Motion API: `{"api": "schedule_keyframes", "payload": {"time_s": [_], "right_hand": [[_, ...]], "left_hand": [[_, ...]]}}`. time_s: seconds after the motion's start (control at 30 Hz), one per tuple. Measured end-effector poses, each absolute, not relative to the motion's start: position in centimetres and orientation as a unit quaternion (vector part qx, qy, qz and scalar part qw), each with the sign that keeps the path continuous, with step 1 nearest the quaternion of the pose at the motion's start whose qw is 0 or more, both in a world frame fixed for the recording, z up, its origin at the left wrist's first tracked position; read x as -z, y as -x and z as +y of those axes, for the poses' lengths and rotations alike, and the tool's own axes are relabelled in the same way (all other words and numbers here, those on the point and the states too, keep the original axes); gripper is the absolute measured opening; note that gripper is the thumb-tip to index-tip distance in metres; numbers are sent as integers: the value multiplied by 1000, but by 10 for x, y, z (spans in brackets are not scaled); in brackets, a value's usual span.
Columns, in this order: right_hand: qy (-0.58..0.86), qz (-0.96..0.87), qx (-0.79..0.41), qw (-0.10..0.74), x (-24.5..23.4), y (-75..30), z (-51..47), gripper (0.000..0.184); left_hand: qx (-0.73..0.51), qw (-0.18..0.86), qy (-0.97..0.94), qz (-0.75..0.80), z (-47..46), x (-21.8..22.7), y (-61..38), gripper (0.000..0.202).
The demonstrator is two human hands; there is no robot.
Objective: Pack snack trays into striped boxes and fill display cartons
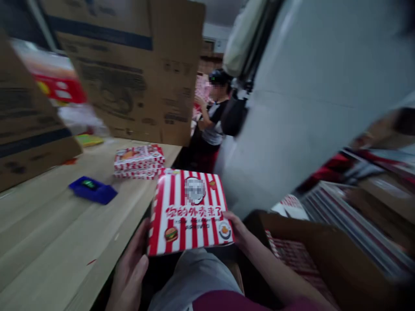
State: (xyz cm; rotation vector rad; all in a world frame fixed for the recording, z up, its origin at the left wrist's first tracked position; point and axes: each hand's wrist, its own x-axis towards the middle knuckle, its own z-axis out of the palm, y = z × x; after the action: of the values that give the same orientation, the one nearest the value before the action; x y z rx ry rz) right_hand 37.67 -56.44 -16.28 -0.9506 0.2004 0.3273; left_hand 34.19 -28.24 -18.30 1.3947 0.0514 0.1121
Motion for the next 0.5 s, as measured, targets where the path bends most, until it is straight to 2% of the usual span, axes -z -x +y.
{"api": "schedule_keyframes", "payload": {"time_s": [0.1, 0.23, 0.37, 0.5], "right_hand": [[433, 217, 40, 874, 171, -321, -631, 33], [373, 303, 275, 833, 187, -269, -700, 30], [342, 345, 383, 786, 213, -236, -765, 29], [349, 452, 432, 698, 257, -206, -827, 24]], "left_hand": [[75, 750, -657, -20, -322, 197, -368, 69], [234, 683, -692, -6, -345, 245, -392, 66], [260, 657, -707, 33, -346, 297, -399, 70], [240, 647, -719, 78, -345, 324, -402, 69]]}}
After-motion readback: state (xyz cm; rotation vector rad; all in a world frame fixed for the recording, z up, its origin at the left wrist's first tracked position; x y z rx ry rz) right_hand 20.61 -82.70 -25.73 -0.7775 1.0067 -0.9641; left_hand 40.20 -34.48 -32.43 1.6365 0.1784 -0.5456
